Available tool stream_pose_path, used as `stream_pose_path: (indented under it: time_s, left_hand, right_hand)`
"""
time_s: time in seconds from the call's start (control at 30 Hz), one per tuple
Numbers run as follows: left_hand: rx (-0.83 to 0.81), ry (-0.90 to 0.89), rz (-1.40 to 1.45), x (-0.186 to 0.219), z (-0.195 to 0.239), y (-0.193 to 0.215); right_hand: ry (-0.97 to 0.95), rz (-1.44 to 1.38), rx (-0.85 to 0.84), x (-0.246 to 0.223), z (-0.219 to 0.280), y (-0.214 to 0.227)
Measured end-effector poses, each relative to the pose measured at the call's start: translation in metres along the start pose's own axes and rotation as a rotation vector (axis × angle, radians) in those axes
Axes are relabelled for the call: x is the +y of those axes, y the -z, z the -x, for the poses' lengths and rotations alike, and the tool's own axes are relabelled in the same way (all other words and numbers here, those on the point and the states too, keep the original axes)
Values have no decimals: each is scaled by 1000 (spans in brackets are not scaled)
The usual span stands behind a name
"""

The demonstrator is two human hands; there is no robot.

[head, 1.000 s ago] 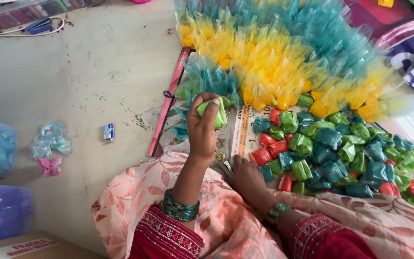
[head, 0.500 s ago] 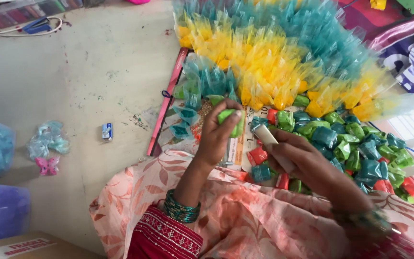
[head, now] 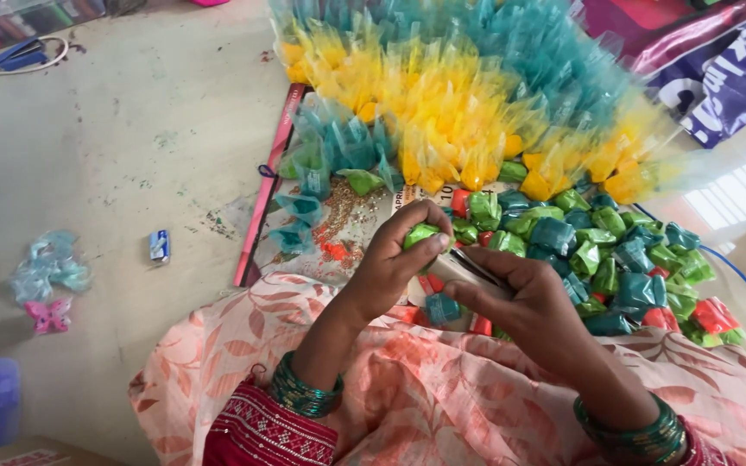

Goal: The person ties and organizes small colorful plastic packets filled with materials.

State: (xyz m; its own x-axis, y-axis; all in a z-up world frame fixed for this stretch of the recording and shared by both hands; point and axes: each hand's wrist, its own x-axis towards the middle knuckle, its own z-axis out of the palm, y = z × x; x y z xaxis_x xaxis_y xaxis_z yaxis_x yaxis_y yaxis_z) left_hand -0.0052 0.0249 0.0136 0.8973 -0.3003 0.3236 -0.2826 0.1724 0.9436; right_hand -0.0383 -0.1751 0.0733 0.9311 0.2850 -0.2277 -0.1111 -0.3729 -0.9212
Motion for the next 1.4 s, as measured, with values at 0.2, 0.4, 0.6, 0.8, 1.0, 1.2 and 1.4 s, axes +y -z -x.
stream_pose_path:
  time_s: [0.2, 0.4, 0.6, 0.8, 1.0, 1.2, 1.4]
  left_hand:
    - [-74, 109, 122, 10, 1, 4]
    - [-233, 314, 311, 33, -1, 21]
    - [-164, 267, 215, 18, 7, 14]
    - [-101, 274, 311, -19, 9, 10]
    - [99, 45, 112, -38, 5, -3]
    - [378, 161, 386, -54, 8, -1]
    - [545, 237, 917, -67, 7, 35]
  right_hand:
    - [37, 24, 44, 2, 5, -3]
    - [80, 50, 82, 5, 8, -6]
    - [135, 68, 99, 4, 10, -6]
    - [68, 83, 163, 29, 0, -11]
    - [62, 108, 247, 37, -8, -20]
    - [338, 41, 182, 44, -8, -31]
    - [63, 245, 161, 58, -39, -64]
